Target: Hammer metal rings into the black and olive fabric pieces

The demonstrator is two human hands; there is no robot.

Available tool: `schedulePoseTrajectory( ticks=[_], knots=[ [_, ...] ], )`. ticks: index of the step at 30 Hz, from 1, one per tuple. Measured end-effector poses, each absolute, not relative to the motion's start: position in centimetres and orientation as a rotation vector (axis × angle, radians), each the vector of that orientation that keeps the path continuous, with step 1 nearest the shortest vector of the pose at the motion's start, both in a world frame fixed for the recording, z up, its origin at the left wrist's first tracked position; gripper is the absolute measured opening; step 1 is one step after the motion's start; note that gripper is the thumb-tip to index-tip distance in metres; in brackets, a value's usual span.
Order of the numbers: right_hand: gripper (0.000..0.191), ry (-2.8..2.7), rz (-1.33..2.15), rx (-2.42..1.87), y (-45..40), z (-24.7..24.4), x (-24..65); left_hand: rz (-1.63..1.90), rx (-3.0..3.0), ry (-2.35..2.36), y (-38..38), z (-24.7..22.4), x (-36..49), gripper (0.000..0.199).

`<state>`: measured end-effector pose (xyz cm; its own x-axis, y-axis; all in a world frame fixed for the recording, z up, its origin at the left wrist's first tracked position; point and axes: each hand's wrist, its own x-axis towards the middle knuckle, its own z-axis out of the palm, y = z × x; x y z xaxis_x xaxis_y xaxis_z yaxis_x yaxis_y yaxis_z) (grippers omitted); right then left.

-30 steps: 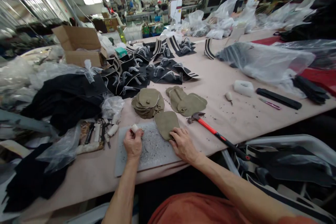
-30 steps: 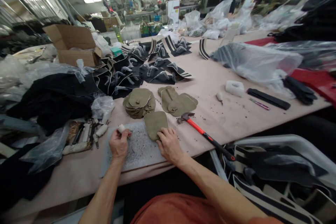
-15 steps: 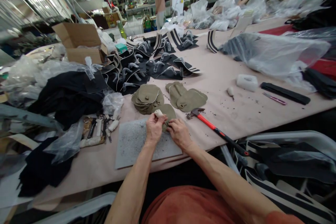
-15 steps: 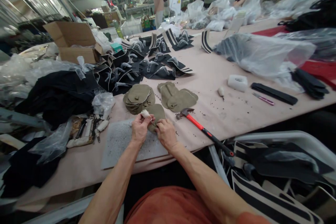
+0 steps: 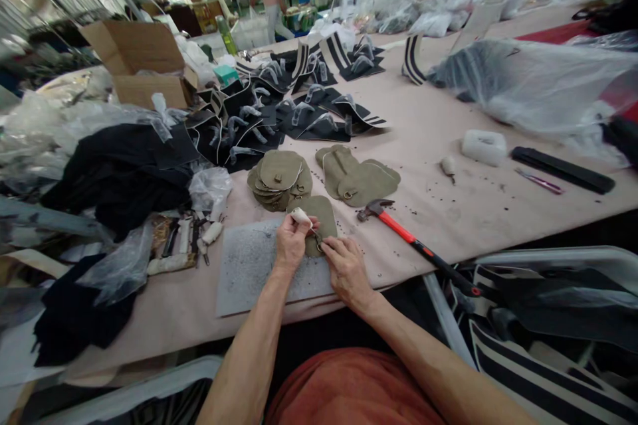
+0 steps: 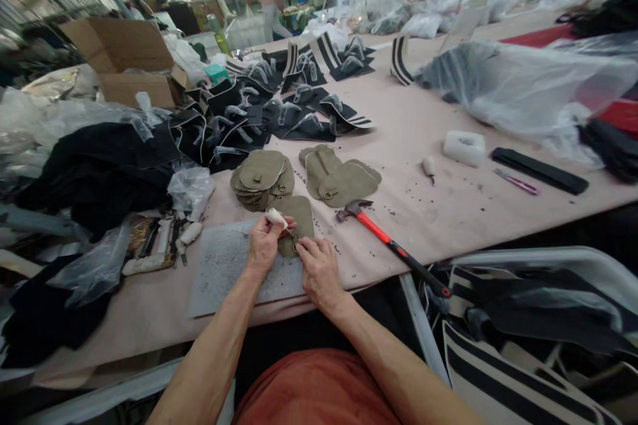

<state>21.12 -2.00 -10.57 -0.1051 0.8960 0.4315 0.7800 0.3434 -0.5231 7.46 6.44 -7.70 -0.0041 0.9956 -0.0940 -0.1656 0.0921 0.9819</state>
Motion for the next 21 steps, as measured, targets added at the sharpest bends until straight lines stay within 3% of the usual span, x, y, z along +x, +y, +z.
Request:
schedulePoseTrajectory(
  ticks=[9, 15, 21],
  knots=[
    [0.045, -1.869, 0.306, -1.379, -2.4, -10.4, 20.7, 1.202, 1.084, 1.154, 6.3, -8.2, 7.6, 0.044],
    [0.037, -1.837, 0.396, -1.362, -2.9, -9.6, 21.7, 1.181, 1.38, 1.287, 6.0, -8.8, 7.7, 0.026],
    [0.03, -1.812, 0.107, -1.797, -2.4, -8.4, 29.5, 1.116, 1.762, 1.264, 5.5, -8.5, 7.7, 0.011]
  ],
)
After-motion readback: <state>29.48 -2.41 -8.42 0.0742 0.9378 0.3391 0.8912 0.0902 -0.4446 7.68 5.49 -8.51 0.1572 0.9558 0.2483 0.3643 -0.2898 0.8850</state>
